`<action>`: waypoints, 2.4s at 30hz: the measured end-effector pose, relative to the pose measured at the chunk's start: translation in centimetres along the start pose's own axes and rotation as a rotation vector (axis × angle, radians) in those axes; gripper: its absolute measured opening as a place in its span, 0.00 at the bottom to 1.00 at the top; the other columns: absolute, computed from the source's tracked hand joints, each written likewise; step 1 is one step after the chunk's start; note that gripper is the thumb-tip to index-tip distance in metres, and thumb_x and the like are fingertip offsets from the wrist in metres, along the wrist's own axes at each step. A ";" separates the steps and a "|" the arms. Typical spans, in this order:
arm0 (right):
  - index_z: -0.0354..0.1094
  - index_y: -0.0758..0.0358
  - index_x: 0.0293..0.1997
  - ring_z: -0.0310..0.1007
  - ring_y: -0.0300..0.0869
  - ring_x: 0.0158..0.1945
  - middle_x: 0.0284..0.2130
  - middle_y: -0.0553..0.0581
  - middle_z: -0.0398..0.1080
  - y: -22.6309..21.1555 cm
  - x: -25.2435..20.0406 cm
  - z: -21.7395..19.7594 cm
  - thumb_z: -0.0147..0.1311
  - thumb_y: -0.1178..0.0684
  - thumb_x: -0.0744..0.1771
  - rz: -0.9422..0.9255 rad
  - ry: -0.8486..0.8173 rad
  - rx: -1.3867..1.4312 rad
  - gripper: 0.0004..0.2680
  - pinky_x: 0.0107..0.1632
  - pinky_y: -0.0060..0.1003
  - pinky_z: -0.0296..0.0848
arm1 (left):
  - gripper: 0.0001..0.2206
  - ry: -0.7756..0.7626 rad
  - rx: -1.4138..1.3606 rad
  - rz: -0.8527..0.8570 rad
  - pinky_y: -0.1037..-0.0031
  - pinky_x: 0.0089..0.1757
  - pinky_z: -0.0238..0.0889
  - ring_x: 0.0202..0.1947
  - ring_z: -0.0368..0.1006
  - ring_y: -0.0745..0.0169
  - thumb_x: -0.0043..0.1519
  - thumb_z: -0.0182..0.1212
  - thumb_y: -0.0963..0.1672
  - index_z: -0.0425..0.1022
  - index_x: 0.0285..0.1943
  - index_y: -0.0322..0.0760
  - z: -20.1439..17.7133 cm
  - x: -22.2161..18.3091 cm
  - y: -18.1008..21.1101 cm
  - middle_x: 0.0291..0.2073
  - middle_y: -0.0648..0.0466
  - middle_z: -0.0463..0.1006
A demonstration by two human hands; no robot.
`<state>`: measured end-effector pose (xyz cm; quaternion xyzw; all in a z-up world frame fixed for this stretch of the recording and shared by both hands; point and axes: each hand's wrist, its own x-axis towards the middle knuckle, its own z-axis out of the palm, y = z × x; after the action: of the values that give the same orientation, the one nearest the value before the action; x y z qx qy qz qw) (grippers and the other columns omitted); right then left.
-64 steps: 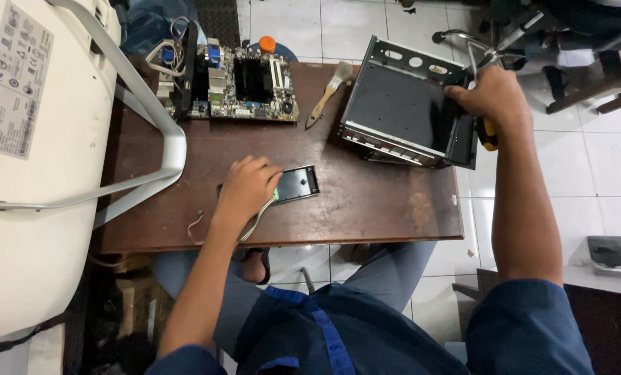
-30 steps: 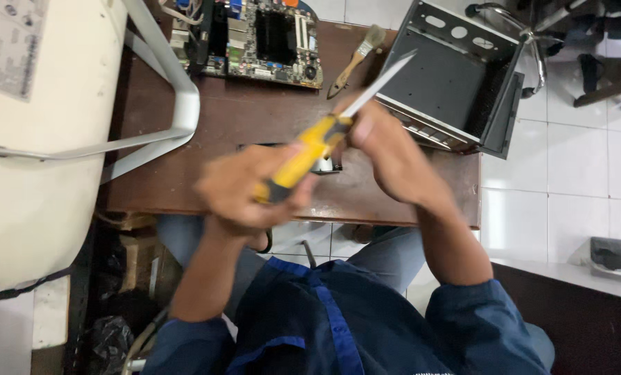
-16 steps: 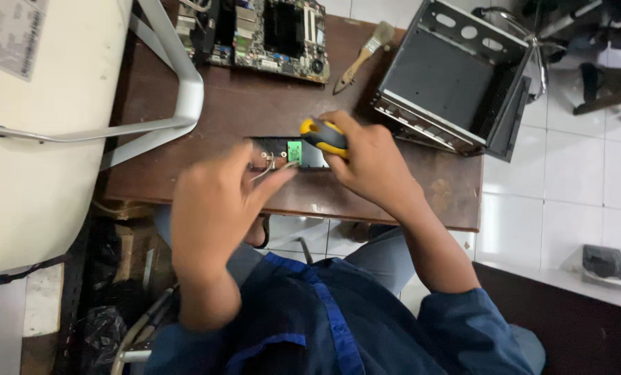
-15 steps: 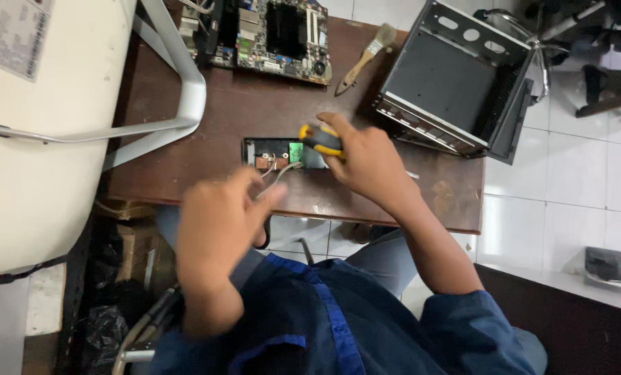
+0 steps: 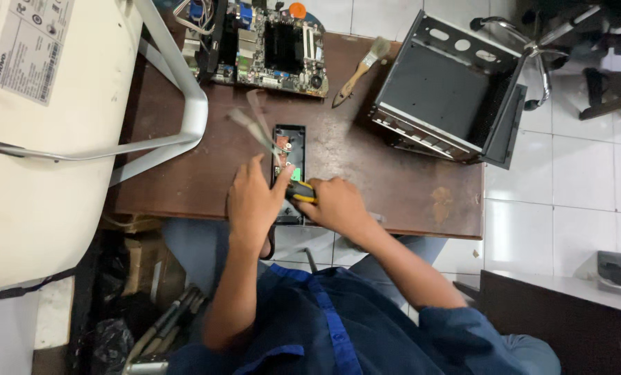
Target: The person works on a computer motherboard and a small metal case on a wooden table. They use a screwdriver to remove screws from the case and handle various wires and components.
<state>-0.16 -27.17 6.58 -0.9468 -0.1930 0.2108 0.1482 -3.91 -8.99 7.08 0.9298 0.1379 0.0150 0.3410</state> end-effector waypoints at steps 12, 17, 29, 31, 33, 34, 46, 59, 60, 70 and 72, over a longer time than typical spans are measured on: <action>0.78 0.58 0.42 0.76 0.54 0.38 0.32 0.60 0.75 8.8 -5.0 -3.6 0.64 0.51 0.68 -0.287 0.674 0.576 0.05 0.46 0.43 0.73 | 0.53 -0.026 0.051 0.015 0.37 0.51 0.70 0.59 0.69 0.26 0.52 0.80 0.56 0.55 0.82 0.31 0.9 -0.8 3.5 0.60 0.33 0.70; 0.77 0.63 0.45 0.71 0.46 0.32 0.31 0.58 0.67 8.3 -5.2 -6.9 0.62 0.45 0.69 -0.387 0.782 0.589 0.11 0.41 0.38 0.71 | 0.50 -0.199 0.180 0.046 0.42 0.53 0.65 0.63 0.64 0.35 0.53 0.76 0.49 0.50 0.84 0.36 1.2 -0.8 3.0 0.68 0.40 0.68; 0.60 0.73 0.53 0.82 0.52 0.34 0.39 0.68 0.79 5.6 -5.5 -8.7 0.69 0.60 0.67 -0.394 0.773 0.604 0.17 0.39 0.40 0.79 | 0.25 0.143 0.316 0.474 0.46 0.60 0.61 0.65 0.65 0.45 0.51 0.80 0.49 0.79 0.58 0.51 -1.5 0.3 -0.3 0.56 0.54 0.76; 0.59 0.74 0.54 0.82 0.54 0.36 0.39 0.69 0.79 5.0 -5.5 -9.0 0.69 0.60 0.67 -0.430 0.771 0.573 0.17 0.39 0.42 0.79 | 0.10 0.118 0.309 0.605 0.49 0.62 0.59 0.66 0.65 0.49 0.57 0.77 0.50 0.86 0.44 0.54 -0.3 1.0 -0.9 0.55 0.57 0.77; 0.57 0.74 0.54 0.83 0.54 0.36 0.39 0.68 0.79 4.0 -5.4 -9.3 0.67 0.60 0.68 -0.485 0.766 0.557 0.17 0.41 0.43 0.79 | 0.24 0.033 0.388 0.716 0.42 0.62 0.60 0.72 0.62 0.39 0.52 0.74 0.58 0.84 0.57 0.59 1.2 2.4 -2.5 0.68 0.54 0.71; 0.57 0.74 0.54 0.83 0.54 0.36 0.39 0.68 0.79 4.0 -5.2 -9.3 0.67 0.60 0.68 -0.488 0.764 0.558 0.17 0.41 0.43 0.79 | 0.24 0.035 0.389 0.713 0.42 0.62 0.60 0.72 0.62 0.39 0.52 0.74 0.58 0.84 0.57 0.59 1.6 2.8 -3.2 0.68 0.54 0.71; 0.57 0.68 0.56 0.78 0.73 0.36 0.34 0.74 0.74 -0.7 -0.5 -10.6 0.65 0.56 0.68 -0.548 0.589 0.314 0.17 0.39 0.55 0.76 | 0.12 0.065 0.195 0.698 0.64 0.48 0.61 0.56 0.70 0.59 0.72 0.51 0.50 0.83 0.56 0.62 2.7 4.5 -4.5 0.53 0.68 0.82; 0.54 0.64 0.58 0.75 0.77 0.40 0.37 0.75 0.71 -1.4 0.3 -11.2 0.64 0.52 0.69 -0.566 0.527 0.171 0.18 0.43 0.60 0.73 | 0.12 0.050 0.217 0.711 0.59 0.46 0.62 0.49 0.69 0.53 0.72 0.52 0.51 0.84 0.50 0.63 2.2 4.3 -4.2 0.47 0.63 0.81; 0.53 0.65 0.58 0.74 0.79 0.40 0.38 0.77 0.70 -1.5 0.0 -11.4 0.64 0.52 0.70 -0.576 0.527 0.185 0.18 0.43 0.63 0.72 | 0.12 0.041 0.214 0.708 0.57 0.46 0.62 0.47 0.69 0.50 0.72 0.51 0.51 0.84 0.49 0.61 2.1 4.2 -4.1 0.44 0.60 0.80; 0.54 0.64 0.57 0.81 0.63 0.35 0.31 0.68 0.75 -0.4 -1.6 -11.5 0.62 0.56 0.69 -0.516 0.564 0.292 0.16 0.44 0.51 0.76 | 0.14 -0.125 0.067 0.660 0.61 0.52 0.62 0.50 0.68 0.52 0.73 0.51 0.55 0.84 0.54 0.64 3.8 5.6 -4.7 0.45 0.62 0.84; 0.54 0.64 0.57 0.78 0.72 0.38 0.35 0.73 0.74 0.1 -1.4 -11.1 0.64 0.56 0.69 -0.525 0.553 0.257 0.17 0.44 0.56 0.75 | 0.12 -0.133 0.161 0.633 0.61 0.51 0.64 0.48 0.70 0.55 0.69 0.56 0.56 0.86 0.44 0.62 4.5 5.8 -4.6 0.38 0.61 0.85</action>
<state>3.81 -30.03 16.67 -0.8600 -0.3532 -0.0744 0.3607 1.08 -6.93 0.29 0.9494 -0.1795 0.0487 0.2530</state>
